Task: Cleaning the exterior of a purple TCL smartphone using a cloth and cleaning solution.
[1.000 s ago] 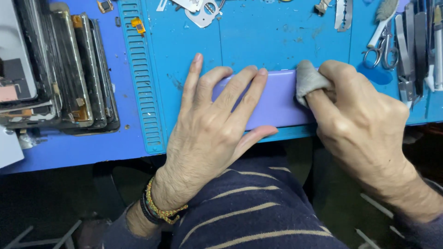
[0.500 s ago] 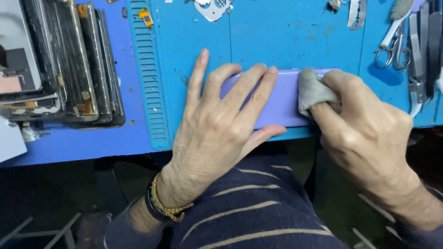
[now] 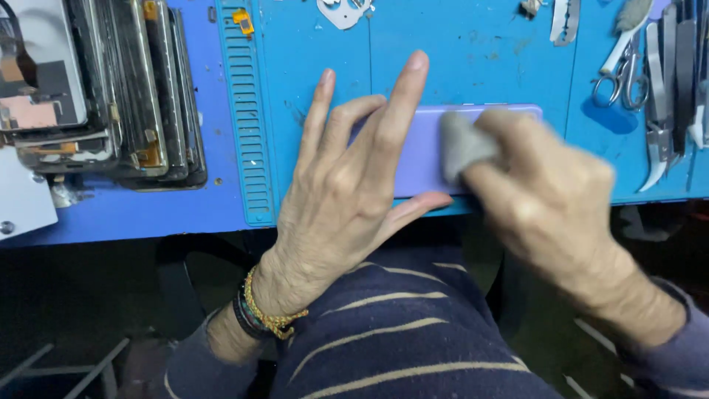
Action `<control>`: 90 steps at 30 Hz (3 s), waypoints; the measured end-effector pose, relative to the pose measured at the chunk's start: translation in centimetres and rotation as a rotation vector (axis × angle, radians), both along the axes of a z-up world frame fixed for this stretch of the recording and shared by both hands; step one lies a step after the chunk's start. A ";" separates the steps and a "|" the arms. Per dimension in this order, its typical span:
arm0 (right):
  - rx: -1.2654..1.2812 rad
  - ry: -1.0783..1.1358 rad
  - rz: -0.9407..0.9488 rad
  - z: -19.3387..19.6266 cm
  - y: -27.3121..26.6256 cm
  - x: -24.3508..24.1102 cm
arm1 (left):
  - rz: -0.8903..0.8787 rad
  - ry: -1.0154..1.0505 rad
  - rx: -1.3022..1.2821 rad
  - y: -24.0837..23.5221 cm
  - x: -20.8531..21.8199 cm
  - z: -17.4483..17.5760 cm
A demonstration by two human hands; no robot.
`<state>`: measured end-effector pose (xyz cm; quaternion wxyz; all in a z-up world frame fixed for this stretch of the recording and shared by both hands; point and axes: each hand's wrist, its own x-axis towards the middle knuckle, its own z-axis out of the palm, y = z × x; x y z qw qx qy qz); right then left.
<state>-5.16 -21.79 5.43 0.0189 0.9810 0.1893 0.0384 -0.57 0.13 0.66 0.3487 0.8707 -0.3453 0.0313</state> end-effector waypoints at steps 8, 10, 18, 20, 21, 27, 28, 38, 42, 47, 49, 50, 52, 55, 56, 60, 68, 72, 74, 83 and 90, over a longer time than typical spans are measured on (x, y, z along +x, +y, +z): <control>0.084 -0.036 0.124 -0.5 0.1 -0.2 | -0.013 0.039 -0.134 0.4 0.2 -0.8; 0.108 -0.026 0.118 -0.2 0.1 -0.1 | -0.016 0.020 -0.144 0.5 0.5 -0.9; 0.252 0.028 0.235 -0.4 0.0 0.4 | -0.033 0.113 -0.131 0.7 0.7 -0.4; -0.046 -0.033 0.026 0.1 0.2 1.2 | -0.061 0.132 -0.137 1.5 0.8 0.2; -0.045 -0.035 0.032 0.0 0.2 1.2 | -0.055 0.129 -0.137 2.5 1.0 0.9; 0.018 -0.035 0.207 -0.1 1.1 2.1 | 0.034 0.125 -0.104 5.8 0.4 2.8; 0.076 -0.038 0.276 -0.3 1.5 2.0 | 0.037 0.113 -0.086 5.7 0.0 2.4; 0.183 -0.012 0.488 0.2 5.0 3.8 | 0.043 0.018 0.062 5.6 0.0 1.4; 0.080 -0.047 0.347 0.4 5.6 4.2 | 0.028 0.029 0.028 5.4 0.3 0.9; 0.094 -0.008 0.310 0.1 5.8 3.9 | 0.025 0.098 0.041 5.6 0.6 1.2; 0.121 0.016 0.341 0.3 6.0 3.4 | 0.036 0.076 0.055 5.4 0.3 0.9; 0.150 0.029 0.373 0.3 6.2 3.4 | 0.048 0.044 0.072 5.4 0.5 0.8; 0.135 0.015 0.366 0.4 6.4 3.5 | 0.065 0.031 0.067 5.7 1.0 1.1; 0.099 0.023 0.300 0.3 6.5 2.7 | 0.058 0.063 0.049 5.6 0.4 1.3; 0.078 0.007 0.263 0.2 6.6 2.8 | 0.056 0.071 0.040 5.6 0.3 1.4; 0.103 0.099 0.223 -0.6 6.2 1.7 | 0.072 0.060 0.007 5.8 0.5 1.2; 0.059 0.068 0.149 0.0 7.4 1.4 | 0.067 0.036 -0.053 6.3 0.5 0.3; 0.052 0.046 0.136 0.0 7.6 0.6 | 0.052 0.021 -0.048 6.4 0.1 -0.3; 0.110 0.047 0.144 0.0 7.3 0.7 | 0.055 -0.005 -0.044 6.5 0.4 -0.5; 0.023 0.044 0.138 0.1 8.1 1.5 | 0.059 -0.004 -0.052 6.5 0.2 -0.7; 0.092 0.132 0.140 0.3 7.5 1.6 | 0.058 0.009 -0.052 6.6 -0.1 -1.0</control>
